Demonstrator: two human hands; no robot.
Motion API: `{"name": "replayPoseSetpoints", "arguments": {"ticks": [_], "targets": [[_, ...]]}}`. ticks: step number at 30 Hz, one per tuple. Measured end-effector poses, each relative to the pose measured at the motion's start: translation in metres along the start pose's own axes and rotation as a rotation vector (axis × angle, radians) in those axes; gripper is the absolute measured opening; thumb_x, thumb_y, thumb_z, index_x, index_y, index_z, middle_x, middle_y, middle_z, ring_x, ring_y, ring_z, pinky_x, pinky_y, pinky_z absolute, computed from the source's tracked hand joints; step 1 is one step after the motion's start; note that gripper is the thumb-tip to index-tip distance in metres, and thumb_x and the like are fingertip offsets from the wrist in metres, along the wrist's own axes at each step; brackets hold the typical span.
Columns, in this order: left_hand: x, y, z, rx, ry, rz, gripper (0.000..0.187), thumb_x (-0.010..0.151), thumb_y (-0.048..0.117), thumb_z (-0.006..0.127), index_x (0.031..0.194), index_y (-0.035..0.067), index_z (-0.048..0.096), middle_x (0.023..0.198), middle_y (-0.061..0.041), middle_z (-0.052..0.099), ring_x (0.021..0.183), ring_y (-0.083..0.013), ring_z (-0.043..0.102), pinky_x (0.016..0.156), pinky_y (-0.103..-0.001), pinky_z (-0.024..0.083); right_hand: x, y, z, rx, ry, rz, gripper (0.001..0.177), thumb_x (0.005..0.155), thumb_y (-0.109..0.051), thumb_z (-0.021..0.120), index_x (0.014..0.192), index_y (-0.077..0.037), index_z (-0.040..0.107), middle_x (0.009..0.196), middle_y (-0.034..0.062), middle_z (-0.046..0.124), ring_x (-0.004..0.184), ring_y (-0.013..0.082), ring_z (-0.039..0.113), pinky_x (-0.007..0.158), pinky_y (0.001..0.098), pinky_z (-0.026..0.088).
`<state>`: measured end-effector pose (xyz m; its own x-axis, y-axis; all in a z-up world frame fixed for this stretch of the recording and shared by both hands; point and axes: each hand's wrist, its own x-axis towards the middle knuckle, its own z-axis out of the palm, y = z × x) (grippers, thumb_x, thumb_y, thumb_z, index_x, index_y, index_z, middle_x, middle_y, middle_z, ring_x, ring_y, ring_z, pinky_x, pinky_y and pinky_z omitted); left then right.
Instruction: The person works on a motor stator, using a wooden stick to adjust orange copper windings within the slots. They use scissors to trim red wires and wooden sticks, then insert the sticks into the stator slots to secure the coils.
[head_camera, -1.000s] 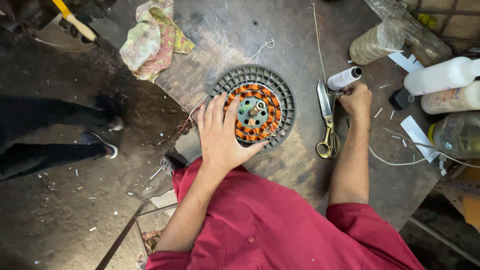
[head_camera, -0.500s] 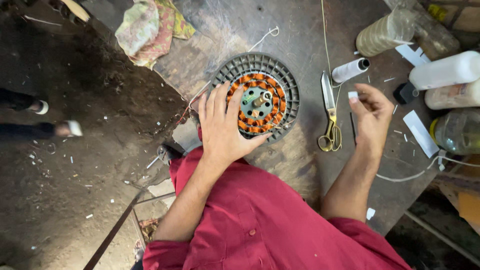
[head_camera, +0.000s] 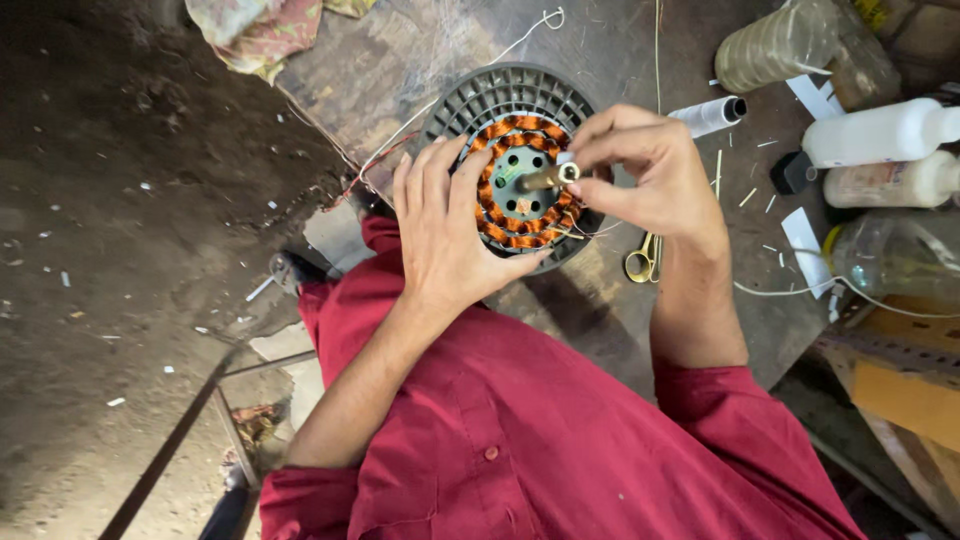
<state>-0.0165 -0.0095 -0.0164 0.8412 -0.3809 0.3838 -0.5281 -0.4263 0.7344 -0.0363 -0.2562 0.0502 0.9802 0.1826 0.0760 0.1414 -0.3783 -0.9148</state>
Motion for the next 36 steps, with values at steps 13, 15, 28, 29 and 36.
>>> {"name": "replayPoseSetpoints", "arguments": {"ticks": [13, 15, 28, 29, 36], "targets": [[-0.006, -0.003, 0.005, -0.074, 0.049, -0.038, 0.1, 0.056, 0.051, 0.097, 0.135, 0.009, 0.051, 0.14, -0.015, 0.046, 0.14, -0.0365, 0.039, 0.124, -0.062, 0.018, -0.008, -0.042, 0.028, -0.402, -0.025, 0.23, 0.012, 0.081, 0.003, 0.078, 0.091, -0.002, 0.074, 0.084, 0.0052, 0.068, 0.074, 0.0105, 0.063, 0.068, 0.0261, 0.048], [-0.006, -0.005, 0.004, -0.07, 0.046, -0.034, 0.1, 0.056, 0.05, 0.097, 0.136, 0.01, 0.052, 0.14, -0.015, 0.046, 0.14, -0.0371, 0.039, 0.124, -0.063, 0.017, -0.01, -0.043, 0.033, -0.39, -0.005, 0.247, 0.014, 0.083, 0.004, 0.075, 0.095, -0.001, 0.072, 0.086, 0.0035, 0.069, 0.079, 0.0085, 0.065, 0.073, 0.0245, 0.052], [-0.006, -0.008, 0.002, -0.105, 0.064, -0.012, 0.094, 0.063, 0.051, 0.094, 0.137, 0.008, 0.054, 0.141, -0.019, 0.047, 0.139, -0.0389, 0.041, 0.123, -0.064, 0.02, -0.005, -0.05, 0.041, -0.502, -0.021, 0.305, 0.039, 0.081, 0.005, 0.076, 0.11, 0.001, 0.05, 0.089, 0.0064, 0.075, 0.081, 0.0095, 0.074, 0.074, 0.0236, 0.057], [-0.007, -0.008, 0.002, -0.107, 0.067, -0.011, 0.093, 0.065, 0.051, 0.094, 0.137, 0.009, 0.054, 0.141, -0.019, 0.048, 0.14, -0.0387, 0.041, 0.123, -0.064, 0.02, -0.003, -0.049, 0.039, -0.491, -0.038, 0.303, 0.041, 0.081, 0.005, 0.076, 0.111, 0.001, 0.049, 0.09, 0.0071, 0.075, 0.083, 0.0104, 0.074, 0.074, 0.024, 0.058], [-0.007, -0.01, 0.003, -0.127, 0.073, -0.003, 0.093, 0.066, 0.053, 0.094, 0.137, 0.008, 0.055, 0.141, -0.02, 0.048, 0.14, -0.0394, 0.042, 0.123, -0.065, 0.02, 0.006, -0.054, 0.035, -0.452, -0.12, 0.312, 0.048, 0.079, 0.005, 0.077, 0.117, -0.001, 0.047, 0.087, 0.0093, 0.072, 0.08, 0.0138, 0.074, 0.072, 0.0264, 0.059]]}}
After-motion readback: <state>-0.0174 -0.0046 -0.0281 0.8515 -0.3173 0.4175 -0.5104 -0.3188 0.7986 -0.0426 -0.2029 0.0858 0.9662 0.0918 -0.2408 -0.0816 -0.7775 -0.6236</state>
